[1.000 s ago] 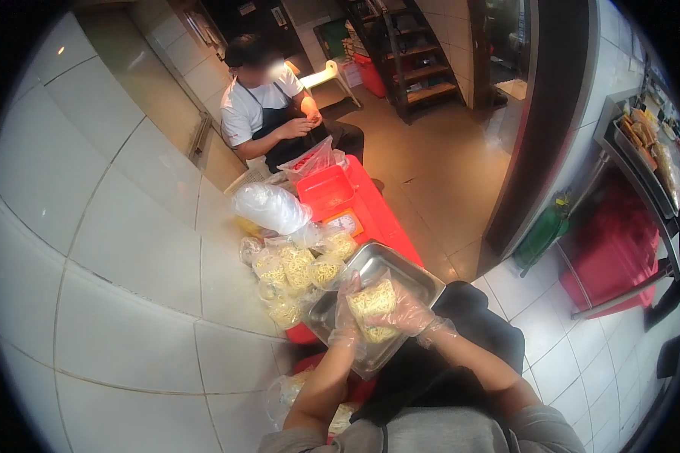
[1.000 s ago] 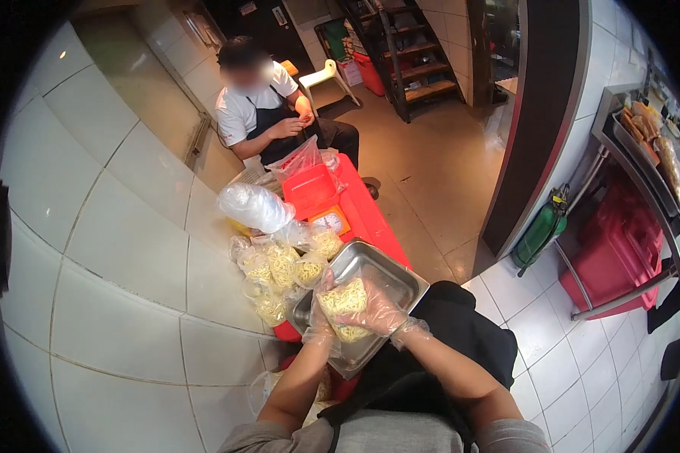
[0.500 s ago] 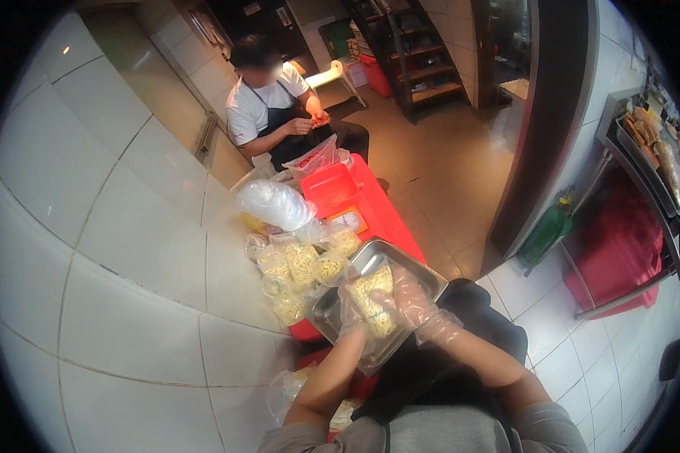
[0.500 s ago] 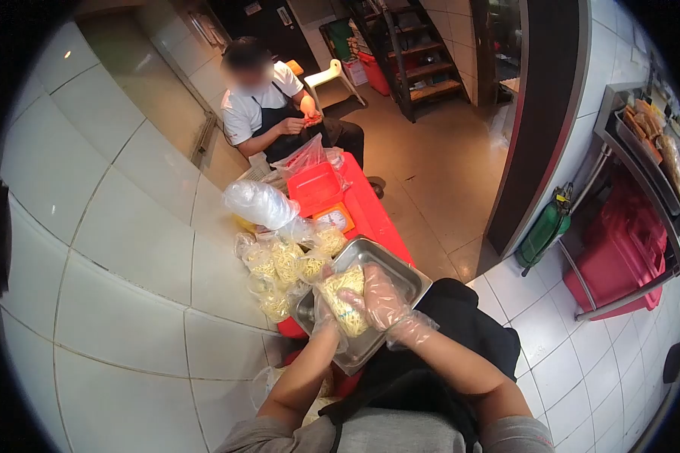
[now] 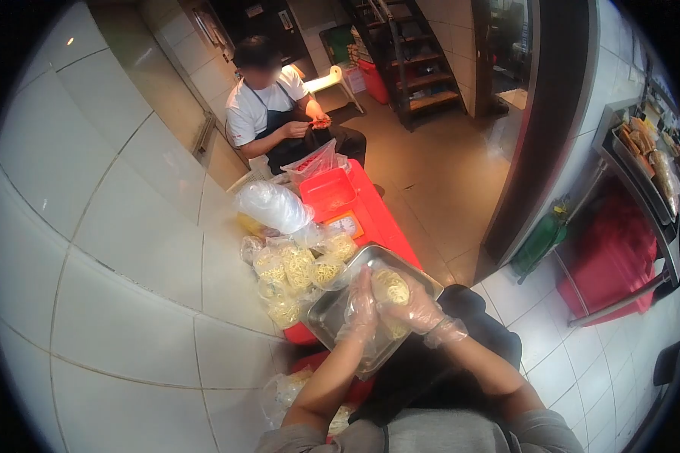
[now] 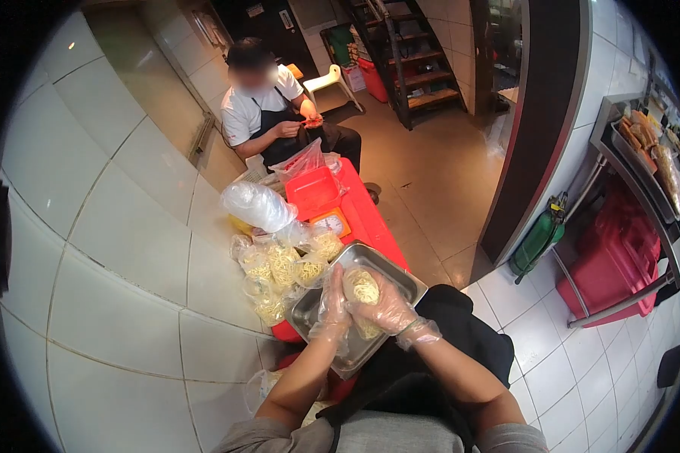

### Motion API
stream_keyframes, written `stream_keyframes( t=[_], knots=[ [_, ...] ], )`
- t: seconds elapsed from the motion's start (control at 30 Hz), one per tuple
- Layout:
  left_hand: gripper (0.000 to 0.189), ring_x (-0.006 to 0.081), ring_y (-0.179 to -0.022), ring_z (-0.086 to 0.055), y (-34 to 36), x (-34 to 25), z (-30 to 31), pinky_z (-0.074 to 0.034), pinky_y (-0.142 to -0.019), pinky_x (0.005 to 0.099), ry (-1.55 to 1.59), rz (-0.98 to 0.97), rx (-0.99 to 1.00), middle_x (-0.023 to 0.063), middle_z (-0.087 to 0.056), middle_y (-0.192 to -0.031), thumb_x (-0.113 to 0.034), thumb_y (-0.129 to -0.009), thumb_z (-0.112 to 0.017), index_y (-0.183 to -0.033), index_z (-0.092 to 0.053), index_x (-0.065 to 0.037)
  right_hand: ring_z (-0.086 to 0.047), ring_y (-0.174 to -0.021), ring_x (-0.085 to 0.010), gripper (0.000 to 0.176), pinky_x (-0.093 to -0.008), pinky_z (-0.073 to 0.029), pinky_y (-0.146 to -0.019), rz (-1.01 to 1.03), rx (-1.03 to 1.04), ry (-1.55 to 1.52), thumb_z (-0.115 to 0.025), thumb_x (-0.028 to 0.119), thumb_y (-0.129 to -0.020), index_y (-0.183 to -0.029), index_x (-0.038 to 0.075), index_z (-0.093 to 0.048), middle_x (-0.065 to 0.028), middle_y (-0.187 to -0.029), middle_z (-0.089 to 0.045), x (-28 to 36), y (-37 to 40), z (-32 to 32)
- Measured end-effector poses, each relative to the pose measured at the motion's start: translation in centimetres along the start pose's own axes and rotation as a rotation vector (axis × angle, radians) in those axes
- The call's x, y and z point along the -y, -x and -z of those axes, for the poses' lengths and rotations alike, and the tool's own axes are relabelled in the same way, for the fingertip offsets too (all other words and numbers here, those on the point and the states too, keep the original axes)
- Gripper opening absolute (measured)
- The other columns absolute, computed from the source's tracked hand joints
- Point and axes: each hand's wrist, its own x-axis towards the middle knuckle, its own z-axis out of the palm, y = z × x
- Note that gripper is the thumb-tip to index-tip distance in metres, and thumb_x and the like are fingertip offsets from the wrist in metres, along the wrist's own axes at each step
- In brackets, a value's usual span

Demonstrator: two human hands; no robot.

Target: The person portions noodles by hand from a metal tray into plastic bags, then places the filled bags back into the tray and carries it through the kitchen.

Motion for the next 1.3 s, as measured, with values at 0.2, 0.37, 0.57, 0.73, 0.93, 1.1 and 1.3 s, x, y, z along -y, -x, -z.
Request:
stream_keyframes(
  t=[0.2,0.37,0.57,0.73,0.93,1.1,1.3],
  knots=[
    [0.08,0.0251,-0.113,-0.056,2.8,-2.7,-0.9,-0.045,-0.099,0.0385,0.524,0.047,0.532,0.0156,-0.058,-0.121,-0.068,-0.094,-0.031,-0.135,-0.044,0.0,-0.05,-0.117,-0.0224,0.074,-0.0383,-0.04,-0.102,0.272,0.051,0.307,-0.078,0.023,-0.076,-0.138,0.001,-0.043,-0.0115,-0.124,-0.053,0.7,-1.0,1.0],
    [0.075,0.0262,-0.103,-0.062,2.9,0.0,0.5,-0.054,-0.087,0.0366,0.534,0.394,0.278,0.0148,-0.061,-0.114,-0.064,-0.097,-0.028,-0.132,-0.046,0.0,-0.05,-0.113,-0.0409,0.074,-0.0479,-0.042,-0.094,0.357,-0.235,1.051,-0.076,0.033,-0.074,-0.138,0.009,-0.046,-0.0218,-0.123,-0.051,2.3,-1.2,1.1],
    [0.075,0.0223,-0.104,-0.058,2.6,-0.3,1.5,-0.05,-0.086,0.0356,0.302,0.297,0.268,0.0129,-0.052,-0.13,-0.061,-0.097,-0.035,-0.146,-0.028,-0.006,-0.047,-0.124,-0.0411,0.081,-0.048,-0.039,-0.103,0.288,-0.052,0.904,-0.07,0.046,-0.08,-0.14,0.001,-0.04,-0.0277,-0.131,-0.047,-1.5,-0.1,-1.0],
    [0.058,0.0216,-0.122,-0.048,3.5,-2.4,3.2,-0.046,-0.096,0.0424,0.201,0.438,0.284,0.0069,-0.049,-0.134,-0.049,-0.098,-0.048,-0.142,-0.035,-0.013,-0.057,-0.118,-0.0271,0.073,-0.0405,-0.046,-0.099,-0.066,0.032,-0.242,-0.073,0.023,-0.084,-0.141,-0.001,-0.035,-0.0175,-0.132,-0.053,-3.4,-1.0,1.7],
    [0.048,0.0225,-0.114,-0.056,2.1,3.0,4.7,-0.049,-0.094,0.0424,0.545,0.427,0.263,0.0092,-0.053,-0.128,-0.024,-0.095,-0.061,-0.137,-0.042,-0.007,-0.064,-0.101,-0.0223,0.048,-0.0356,-0.054,-0.088,-0.451,-0.009,-0.668,-0.071,0.009,-0.082,-0.125,-0.003,-0.052,-0.0123,-0.114,-0.063,-5.6,-0.3,2.1],
    [0.05,0.0236,-0.109,-0.059,-1.4,7.7,5.3,-0.051,-0.091,0.0423,0.599,0.369,0.183,0.0113,-0.058,-0.121,-0.017,-0.091,-0.065,-0.135,-0.043,-0.002,-0.063,-0.099,-0.0316,0.053,-0.0397,-0.05,-0.088,-0.215,-0.164,0.337,-0.069,0.018,-0.084,-0.129,-0.001,-0.049,-0.0175,-0.106,-0.064,-6.8,-1.9,1.9],
    [0.077,0.0273,-0.116,-0.056,-8.4,8.7,4.1,-0.049,-0.092,0.0412,0.176,0.395,-0.195,0.0163,-0.056,-0.127,-0.033,-0.078,-0.08,-0.137,-0.042,-0.002,-0.059,-0.088,-0.0407,0.041,-0.0478,-0.047,-0.088,0.226,-0.49,0.999,-0.067,0.022,-0.08,-0.114,0.001,-0.059,-0.0187,-0.104,-0.058,-8.7,-3.6,1.7]
  ],
)
